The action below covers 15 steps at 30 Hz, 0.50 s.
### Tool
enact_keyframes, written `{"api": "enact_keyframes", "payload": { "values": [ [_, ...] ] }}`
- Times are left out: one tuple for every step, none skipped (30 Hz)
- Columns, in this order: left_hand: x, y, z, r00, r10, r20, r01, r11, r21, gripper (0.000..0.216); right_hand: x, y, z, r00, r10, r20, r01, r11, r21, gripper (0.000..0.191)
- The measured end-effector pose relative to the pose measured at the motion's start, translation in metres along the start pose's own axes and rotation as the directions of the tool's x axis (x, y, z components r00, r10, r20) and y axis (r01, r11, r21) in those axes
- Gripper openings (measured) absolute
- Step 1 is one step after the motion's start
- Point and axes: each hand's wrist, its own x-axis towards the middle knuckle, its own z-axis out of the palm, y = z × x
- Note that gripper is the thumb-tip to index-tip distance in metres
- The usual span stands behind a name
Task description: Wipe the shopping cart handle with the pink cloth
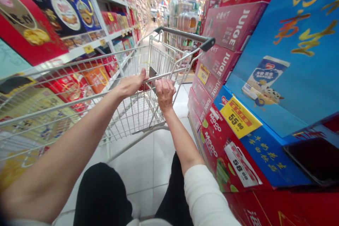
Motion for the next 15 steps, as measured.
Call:
{"api": "enact_keyframes", "payload": {
  "values": [
    [-0.003,0.001,-0.003,0.999,0.017,0.046,-0.016,1.0,-0.022,0.091,-0.006,0.002,-0.002,1.0,-0.029,-0.001,0.029,0.999,0.015,0.032],
    [-0.005,0.001,-0.005,0.996,0.029,0.087,-0.025,0.999,-0.042,0.091,-0.012,0.004,-0.003,0.998,-0.065,-0.005,0.065,0.997,0.032,0.03],
    [-0.007,0.001,-0.007,0.993,0.033,0.114,-0.027,0.998,-0.056,0.091,-0.018,0.006,-0.005,0.995,-0.1,-0.011,0.1,0.994,0.047,0.029],
    [-0.008,0.001,-0.009,0.993,0.027,0.118,-0.02,0.998,-0.06,0.092,-0.022,0.007,-0.008,0.992,-0.124,-0.019,0.125,0.99,0.059,0.029],
    [-0.009,0.001,-0.01,0.993,0.022,0.12,-0.015,0.998,-0.061,0.092,-0.023,0.008,-0.01,0.991,-0.133,-0.028,0.134,0.989,0.066,0.029],
    [-0.009,0.0,-0.012,0.992,0.022,0.122,-0.014,0.998,-0.063,0.093,-0.023,0.008,-0.013,0.992,-0.124,-0.037,0.126,0.99,0.065,0.03],
    [-0.009,0.0,-0.012,0.992,0.025,0.121,-0.017,0.998,-0.064,0.093,-0.021,0.007,-0.015,0.994,-0.102,-0.048,0.104,0.993,0.057,0.031],
    [-0.009,-0.001,-0.013,0.992,0.027,0.12,-0.02,0.998,-0.059,0.093,-0.017,0.006,-0.018,0.996,-0.073,-0.056,0.075,0.996,0.04,0.031],
    [-0.01,-0.001,-0.012,0.993,0.026,0.118,-0.021,0.999,-0.044,0.093,-0.013,0.004,-0.02,0.997,-0.047,-0.059,0.048,0.999,0.015,0.032],
    [-0.012,-0.002,-0.01,0.994,0.016,0.108,-0.014,1.0,-0.016,0.091,-0.009,0.001,-0.021,0.998,-0.033,-0.056,0.032,0.999,-0.013,0.033],
    [-0.016,-0.003,-0.006,0.997,0.012,0.077,-0.013,1.0,0.017,0.088,-0.007,-0.002,-0.022,0.998,-0.031,-0.047,0.029,0.999,-0.041,0.034],
    [-0.021,-0.005,0.001,1.0,0.023,0.02,-0.024,0.999,0.047,0.083,-0.007,-0.005,-0.024,0.999,-0.036,-0.03,0.034,0.997,-0.065,0.036],
    [-0.029,-0.007,0.011,0.997,0.041,-0.062,-0.037,0.997,0.067,0.078,-0.01,-0.008,-0.025,0.999,-0.043,-0.012,0.042,0.996,-0.081,0.037],
    [-0.038,-0.01,0.024,0.98,0.092,-0.176,-0.081,0.994,0.071,0.071,-0.015,-0.01,-0.026,0.999,-0.047,0.002,0.047,0.995,-0.089,0.038],
    [-0.049,-0.014,0.04,0.948,0.136,-0.289,-0.124,0.991,0.059,0.067,-0.023,-0.011,-0.028,0.999,-0.051,0.013,0.052,0.995,-0.087,0.038]
  ]
}}
